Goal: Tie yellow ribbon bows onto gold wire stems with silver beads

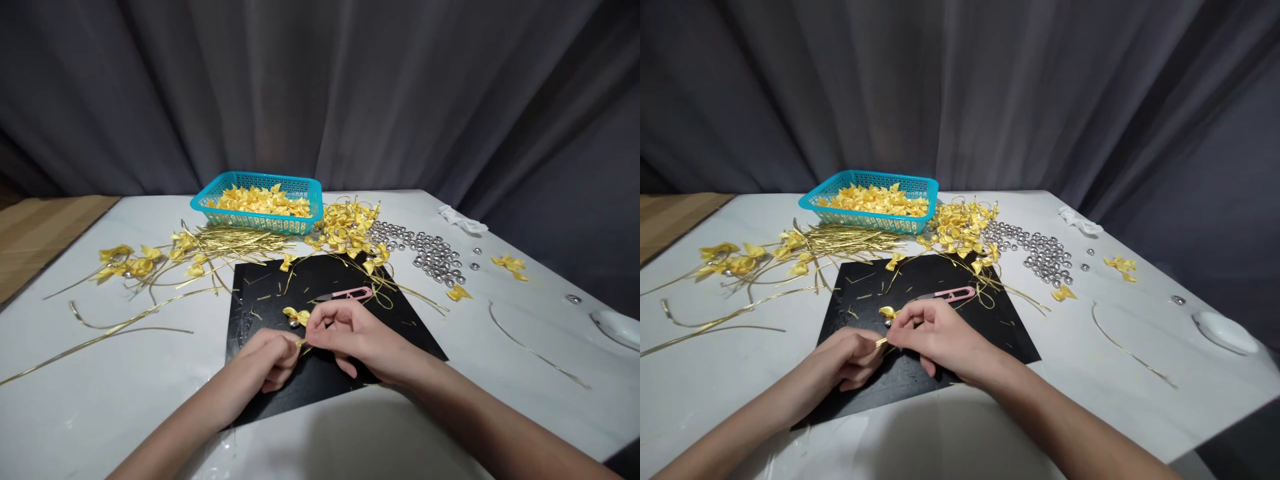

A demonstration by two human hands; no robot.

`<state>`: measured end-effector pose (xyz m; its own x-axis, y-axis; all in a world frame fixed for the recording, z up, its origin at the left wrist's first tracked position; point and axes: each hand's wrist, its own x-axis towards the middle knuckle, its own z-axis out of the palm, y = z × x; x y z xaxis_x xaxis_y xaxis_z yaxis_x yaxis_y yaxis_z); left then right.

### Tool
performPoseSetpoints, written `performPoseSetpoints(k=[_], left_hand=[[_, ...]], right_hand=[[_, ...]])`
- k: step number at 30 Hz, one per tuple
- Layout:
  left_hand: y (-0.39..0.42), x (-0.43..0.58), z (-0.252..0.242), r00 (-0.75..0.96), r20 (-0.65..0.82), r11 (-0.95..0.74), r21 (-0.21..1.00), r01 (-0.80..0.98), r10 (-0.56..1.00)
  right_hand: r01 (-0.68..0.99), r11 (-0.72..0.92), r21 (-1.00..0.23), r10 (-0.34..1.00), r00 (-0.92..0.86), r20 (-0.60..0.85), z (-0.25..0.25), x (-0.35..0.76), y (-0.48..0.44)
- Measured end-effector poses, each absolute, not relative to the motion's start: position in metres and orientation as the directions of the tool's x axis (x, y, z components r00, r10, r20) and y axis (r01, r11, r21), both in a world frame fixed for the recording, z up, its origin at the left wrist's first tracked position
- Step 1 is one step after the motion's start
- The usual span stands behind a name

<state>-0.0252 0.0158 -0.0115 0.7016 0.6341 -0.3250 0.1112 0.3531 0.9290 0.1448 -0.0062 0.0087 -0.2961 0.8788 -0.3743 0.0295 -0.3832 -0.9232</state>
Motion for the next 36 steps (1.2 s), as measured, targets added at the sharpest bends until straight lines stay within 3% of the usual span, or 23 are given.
performPoseSetpoints(k=[13,21,31,36], left_hand=[[0.015,-0.026,-0.017,0.684,-0.33,0.346,0.931,0.12,0.65],[0.013,-0.028,-0.022,0.592,-0.31,0.214,0.95,0.228,0.744],[0.009,-0.029,-0.016,0.529,-0.37,0.264,0.927,0.267,0.764],[0.01,-0.029,-0.019,0.545,-0.356,0.275,0.934,0.228,0.759]], right_hand=[[0.138,-0.382,-0.914,0.874,-0.267,-0.405,0.011,0.143,-0.006],[0.104,-0.309,-0.945,0.925,-0.198,-0.324,0.011,0.135,-0.01],[0.109,-0.216,-0.97,0.944,-0.229,-0.236,0.007,0.133,-0.016],[0.127,-0.244,-0.961,0.934,-0.235,-0.268,0.008,0.133,-0.016]])
